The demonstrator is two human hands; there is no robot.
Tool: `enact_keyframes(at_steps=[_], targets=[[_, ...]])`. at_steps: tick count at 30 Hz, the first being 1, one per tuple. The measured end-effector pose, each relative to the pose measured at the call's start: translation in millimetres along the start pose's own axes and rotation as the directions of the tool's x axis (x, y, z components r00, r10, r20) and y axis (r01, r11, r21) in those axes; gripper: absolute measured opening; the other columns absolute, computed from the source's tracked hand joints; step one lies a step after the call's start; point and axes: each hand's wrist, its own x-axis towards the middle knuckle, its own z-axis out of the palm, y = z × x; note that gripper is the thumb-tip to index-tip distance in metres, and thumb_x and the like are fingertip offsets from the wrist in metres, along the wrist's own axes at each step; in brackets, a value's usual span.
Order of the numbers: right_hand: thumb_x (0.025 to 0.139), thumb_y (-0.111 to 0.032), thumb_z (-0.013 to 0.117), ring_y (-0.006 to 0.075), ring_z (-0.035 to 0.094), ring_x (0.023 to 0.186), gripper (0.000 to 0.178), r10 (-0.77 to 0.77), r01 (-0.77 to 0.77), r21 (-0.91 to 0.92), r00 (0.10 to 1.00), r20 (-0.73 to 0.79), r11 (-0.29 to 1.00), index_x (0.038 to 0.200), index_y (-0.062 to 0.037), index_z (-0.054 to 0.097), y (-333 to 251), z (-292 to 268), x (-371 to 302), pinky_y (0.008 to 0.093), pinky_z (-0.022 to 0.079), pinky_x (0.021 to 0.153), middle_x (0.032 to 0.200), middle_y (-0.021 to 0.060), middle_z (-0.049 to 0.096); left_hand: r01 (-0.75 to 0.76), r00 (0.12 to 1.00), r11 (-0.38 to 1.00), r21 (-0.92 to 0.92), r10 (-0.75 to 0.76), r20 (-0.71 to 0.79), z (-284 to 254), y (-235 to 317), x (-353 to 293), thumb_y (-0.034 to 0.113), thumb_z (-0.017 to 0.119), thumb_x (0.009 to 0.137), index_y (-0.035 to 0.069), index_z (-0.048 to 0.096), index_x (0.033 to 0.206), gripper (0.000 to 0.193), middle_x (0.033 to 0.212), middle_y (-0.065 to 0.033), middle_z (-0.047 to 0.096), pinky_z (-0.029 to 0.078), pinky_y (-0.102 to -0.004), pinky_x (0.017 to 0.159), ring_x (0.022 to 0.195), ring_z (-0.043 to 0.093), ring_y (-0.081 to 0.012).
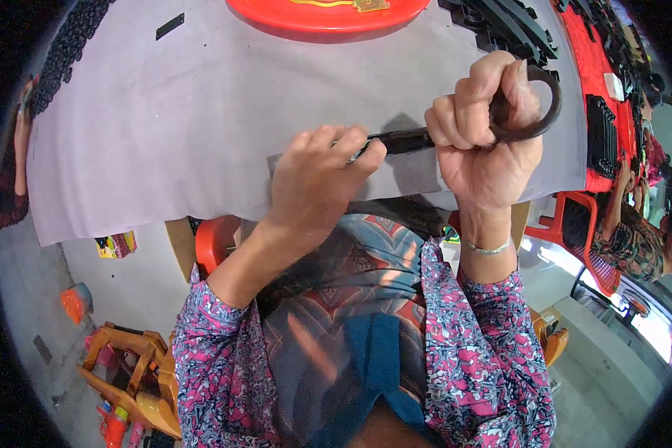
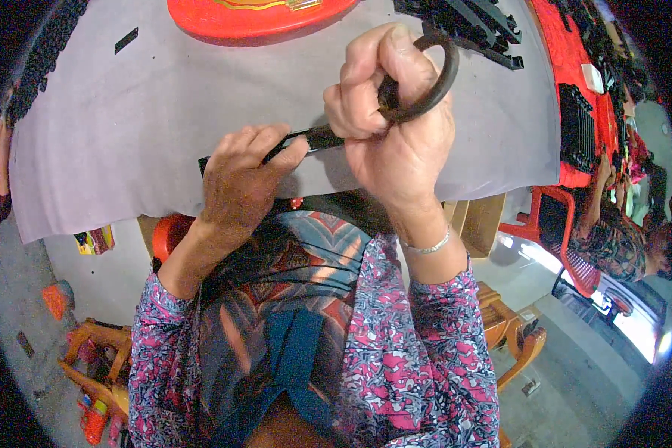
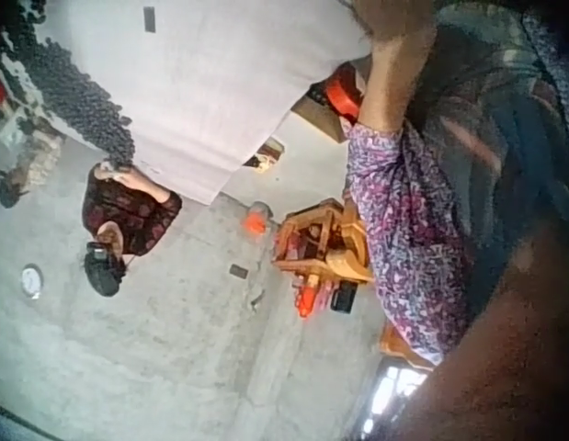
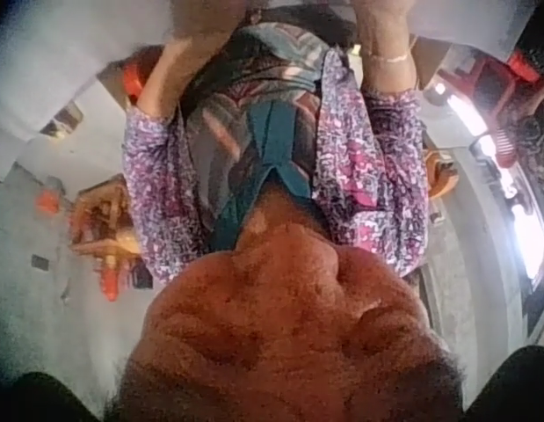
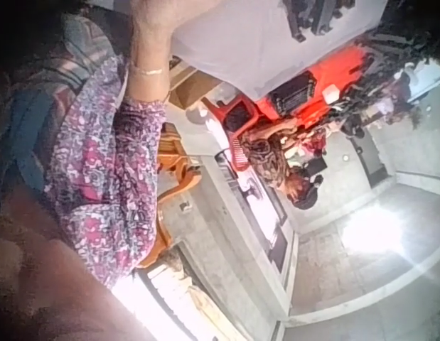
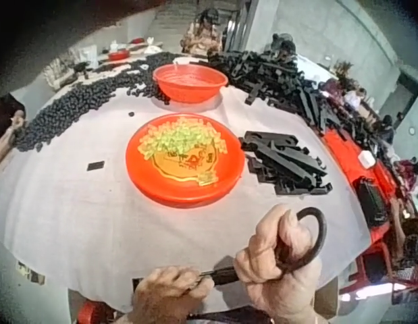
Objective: The person assembles plastic components by inserting small pieces into black plastic housings by hand and using a looped metal tool, then places the assembled parts on the table.
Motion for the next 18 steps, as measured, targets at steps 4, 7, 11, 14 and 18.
enact_keyframes(at_steps=[4,7,11,14,18], targets=[[0.105,-0.034,0.042,0.0067,0.019,0.043,0.040,0.008,-0.009,0.075,1.000,0.016,0.997,0.083,-0.0021,0.051,2,0,4,0.0272,0.016,0.042,0.049,-0.0037,0.030,-0.004,1.000,1.000,0.012,0.004,0.009,0,0,0,0.015,0.062,0.079,0.017,0.057,0.113,0.035,0.109,-0.0023,0.058,0.047,-0.0371,0.077,0.097,0.060,-0.0208],[0.103,-0.030,0.044,0.0074,0.023,0.044,0.038,0.039,-0.037,-0.050,0.998,0.045,0.998,0.078,-0.0021,0.050,8,-4,2,0.0281,0.018,0.044,0.052,-0.0032,0.034,-0.010,1.000,1.000,0.004,0.010,0.005,1,-1,-2,0.015,0.062,0.078,0.017,0.059,0.112,0.035,0.110,-0.0027,0.057,0.047,-0.0372,0.080,0.100,0.059,-0.0206],[0.098,-0.028,0.046,0.0101,0.027,0.049,0.041,0.124,-0.108,-0.335,0.992,0.027,0.936,0.063,-0.0058,0.042,11,-3,1,0.0296,0.021,0.047,0.053,-0.0019,0.035,-0.002,0.998,0.999,-0.040,0.004,0.057,-6,0,0,0.016,0.063,0.078,0.015,0.062,0.112,0.034,0.111,-0.0021,0.055,0.046,-0.0363,0.085,0.105,0.055,-0.0196],[0.098,-0.035,0.042,0.0104,0.024,0.048,0.050,0.252,-0.202,-0.407,0.965,0.072,0.891,0.055,-0.0092,0.037,5,-2,6,0.0306,0.017,0.047,0.051,-0.0017,0.032,0.005,0.999,0.999,-0.048,-0.003,0.048,-7,0,-1,0.016,0.062,0.079,0.014,0.063,0.113,0.035,0.111,-0.0011,0.053,0.045,-0.0360,0.086,0.106,0.054,-0.0190],[0.096,-0.038,0.043,0.0101,0.025,0.049,0.050,0.311,-0.251,-0.435,0.948,0.069,0.865,0.055,-0.0084,0.038,6,-3,8,0.0299,0.017,0.047,0.050,-0.0016,0.032,0.020,0.998,0.997,-0.075,-0.015,0.060,-10,1,3,0.016,0.063,0.079,0.013,0.064,0.112,0.033,0.110,-0.0007,0.053,0.044,-0.0360,0.086,0.106,0.054,-0.0186]])
